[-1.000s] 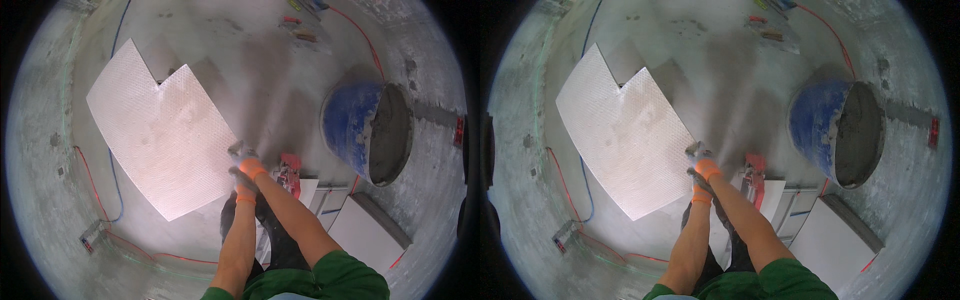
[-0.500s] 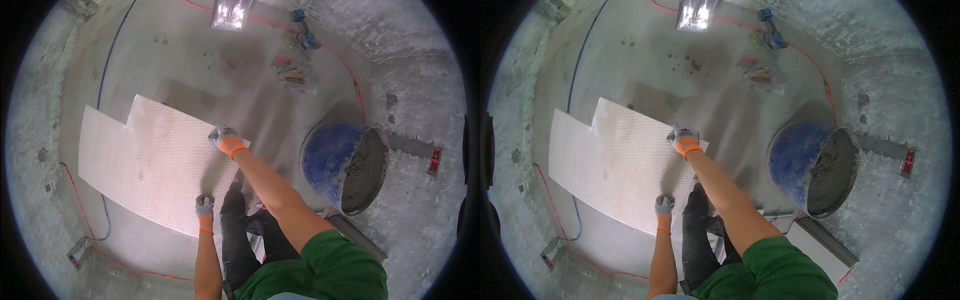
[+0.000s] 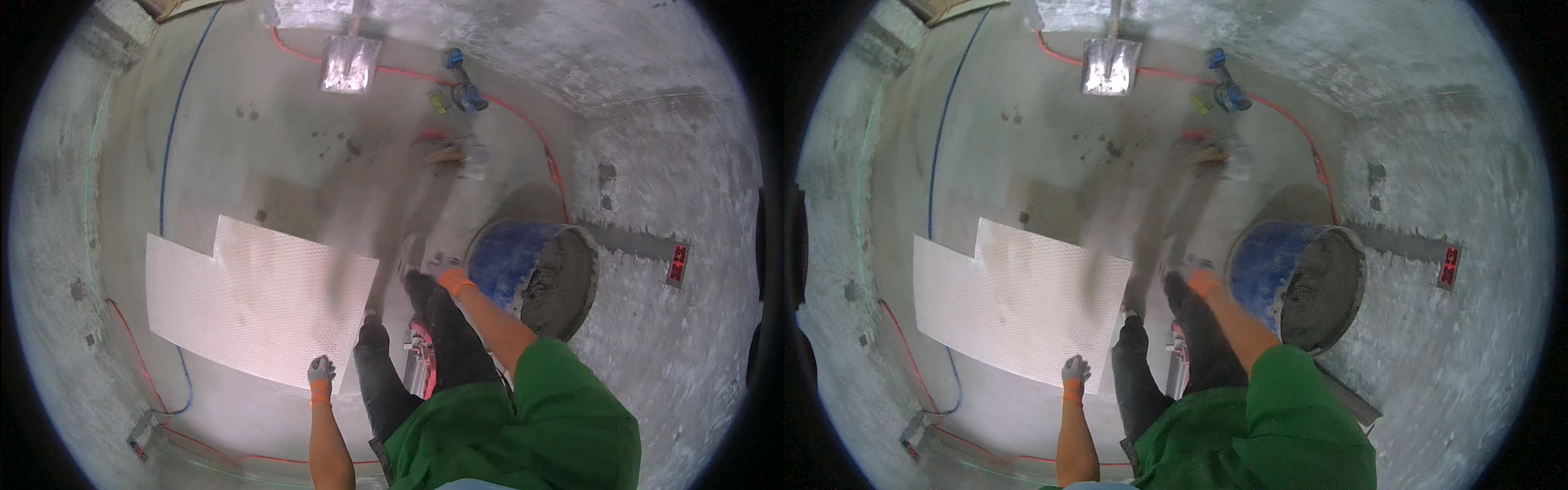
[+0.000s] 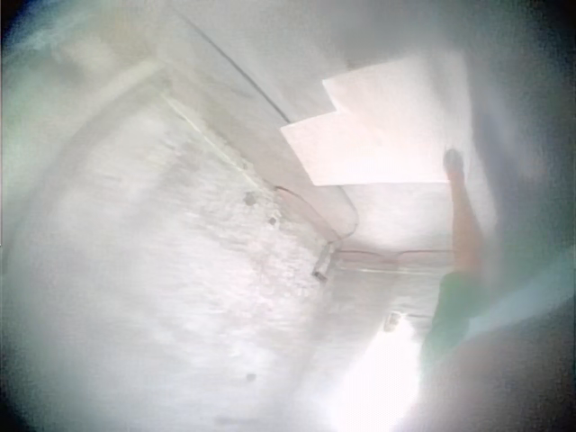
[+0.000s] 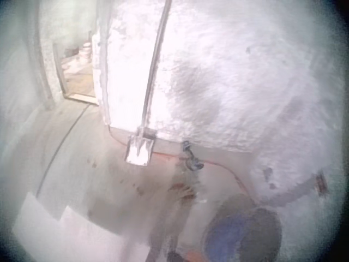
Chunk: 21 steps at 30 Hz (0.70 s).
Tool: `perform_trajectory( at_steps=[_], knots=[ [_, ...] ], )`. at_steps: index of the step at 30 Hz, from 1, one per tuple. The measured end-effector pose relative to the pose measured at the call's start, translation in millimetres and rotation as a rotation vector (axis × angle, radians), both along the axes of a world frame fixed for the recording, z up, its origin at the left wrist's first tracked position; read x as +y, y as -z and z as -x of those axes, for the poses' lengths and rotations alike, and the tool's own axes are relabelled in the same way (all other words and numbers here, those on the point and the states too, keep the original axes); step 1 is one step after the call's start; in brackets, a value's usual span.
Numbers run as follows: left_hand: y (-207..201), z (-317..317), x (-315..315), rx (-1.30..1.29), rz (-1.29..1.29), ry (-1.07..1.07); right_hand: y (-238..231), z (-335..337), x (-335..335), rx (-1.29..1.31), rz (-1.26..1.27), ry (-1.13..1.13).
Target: The person uses an angle grinder to cut a large white tile, then moves the tile to the floor. They pour a bag of dry adhesive into a bucket and mix it with a paddle mixer. The person then carries the bucket of mixed adhesive across the room.
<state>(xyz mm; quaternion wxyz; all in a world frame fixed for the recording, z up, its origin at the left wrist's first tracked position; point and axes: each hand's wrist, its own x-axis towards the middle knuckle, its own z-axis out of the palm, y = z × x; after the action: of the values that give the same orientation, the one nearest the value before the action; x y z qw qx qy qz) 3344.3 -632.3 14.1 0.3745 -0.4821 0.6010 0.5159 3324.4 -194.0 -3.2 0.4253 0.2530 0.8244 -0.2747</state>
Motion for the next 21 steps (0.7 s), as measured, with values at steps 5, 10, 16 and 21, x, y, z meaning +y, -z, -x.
perform_trajectory(
  at_steps=[5, 10, 16, 21],
  knots=[
    [-58.4, -3.8, -18.2, -0.028, 0.157, 0.036, -66.1, -63.8, 74.5, -0.337, -0.116, 0.339],
    [-98.3, 8.8, 32.9, -0.148, 0.198, 0.113, -73.9, -95.5, 135.2, -0.109, 0.064, 0.290],
    [-111.2, 56.2, 133.8, 0.024, -0.114, 0.185, -74.6, -38.0, 220.6, 0.096, 0.253, 1.011],
    [-117.2, 91.8, 157.6, 0.035, -0.050, 0.188, -77.7, 17.0, 281.2, 0.228, -0.220, 0.433]
  ],
)
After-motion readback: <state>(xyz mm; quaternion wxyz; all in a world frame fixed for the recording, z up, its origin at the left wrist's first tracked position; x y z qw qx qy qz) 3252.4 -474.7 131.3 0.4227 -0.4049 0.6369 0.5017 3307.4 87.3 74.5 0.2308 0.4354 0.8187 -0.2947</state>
